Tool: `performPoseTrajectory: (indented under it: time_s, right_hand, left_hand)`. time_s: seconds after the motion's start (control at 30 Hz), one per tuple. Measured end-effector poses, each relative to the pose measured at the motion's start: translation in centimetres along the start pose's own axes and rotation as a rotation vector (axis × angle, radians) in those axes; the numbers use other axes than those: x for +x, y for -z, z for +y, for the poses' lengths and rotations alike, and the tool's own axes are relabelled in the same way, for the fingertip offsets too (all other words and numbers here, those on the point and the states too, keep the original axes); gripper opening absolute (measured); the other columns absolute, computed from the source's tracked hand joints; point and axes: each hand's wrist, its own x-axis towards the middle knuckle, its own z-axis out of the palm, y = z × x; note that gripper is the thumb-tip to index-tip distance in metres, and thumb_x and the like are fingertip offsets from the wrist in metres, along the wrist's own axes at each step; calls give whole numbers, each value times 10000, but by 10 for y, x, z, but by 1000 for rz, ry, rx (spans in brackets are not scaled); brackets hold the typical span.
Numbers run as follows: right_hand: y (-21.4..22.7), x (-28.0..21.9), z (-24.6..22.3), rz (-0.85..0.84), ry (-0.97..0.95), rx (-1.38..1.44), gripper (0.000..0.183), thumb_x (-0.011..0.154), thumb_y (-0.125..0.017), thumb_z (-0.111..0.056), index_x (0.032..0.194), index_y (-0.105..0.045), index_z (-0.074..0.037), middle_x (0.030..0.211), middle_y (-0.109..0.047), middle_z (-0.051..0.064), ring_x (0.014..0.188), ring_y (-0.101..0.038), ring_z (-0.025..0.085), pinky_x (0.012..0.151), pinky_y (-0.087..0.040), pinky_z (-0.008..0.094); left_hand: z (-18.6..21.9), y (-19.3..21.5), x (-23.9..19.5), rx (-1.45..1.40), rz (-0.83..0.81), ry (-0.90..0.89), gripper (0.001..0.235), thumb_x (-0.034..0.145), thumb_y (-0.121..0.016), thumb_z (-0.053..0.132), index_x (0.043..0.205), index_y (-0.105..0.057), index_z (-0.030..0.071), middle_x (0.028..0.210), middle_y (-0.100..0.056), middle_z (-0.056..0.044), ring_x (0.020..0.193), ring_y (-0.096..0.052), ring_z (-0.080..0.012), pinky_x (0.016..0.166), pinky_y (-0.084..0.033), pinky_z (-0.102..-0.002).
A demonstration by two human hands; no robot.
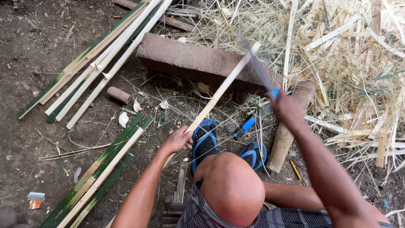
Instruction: The person sits on the ground and uses a machete to split long bamboo stalks into thin strips. They repeatedly strike the bamboo against a wooden block to separate the layers and then set the finished strips aside.
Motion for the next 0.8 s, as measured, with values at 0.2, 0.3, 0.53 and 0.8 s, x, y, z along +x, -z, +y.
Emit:
performPoseTrajectory:
  time_s: [0.2, 0.3, 0.53, 0.8]
  right_hand:
    - [-68, -77, -51, -285, 424, -73, 501, 980, -466, -619, 1061, -501, -126, 767, -682, 144, 606, -694, 356, 526, -547, 514]
    - [-84, -75, -47, -196, 311, -55, 468, 1028, -433, -595, 1078, -493, -134, 748, -695, 119, 618, -685, 349, 526, -544, 499]
    - [-25, -9, 1, -309, 84, -246, 351, 998, -521, -430, 1170, -721, -198, 950, -735, 110, 824, -725, 318, 736, -608, 484]
    - [-46, -12, 15, -105, -7, -58, 541, 1044, -396, -576, 1210, -550, -85, 870, -721, 246, 792, -714, 439, 697, -561, 572]
  left_hand:
    - [-15, -6, 16, 161, 30, -128, 323, 1083, -479, 315, 1019, -619, 31, 671, -557, -26, 583, -522, -126, 540, -453, -326]
    - [-25, -10, 27, 148, 17, -145, 326, 1089, -433, 303, 969, -601, 51, 660, -508, -2, 578, -474, -127, 527, -425, -332]
    - [-47, 7, 4, 144, -11, -157, 287, 1065, -451, 290, 938, -585, 69, 683, -493, 14, 599, -480, -127, 542, -430, -342]
    - [-21, 11, -4, 384, 231, -184, 311, 1058, -452, 320, 1140, -614, 66, 863, -684, -160, 786, -669, -335, 720, -513, -493]
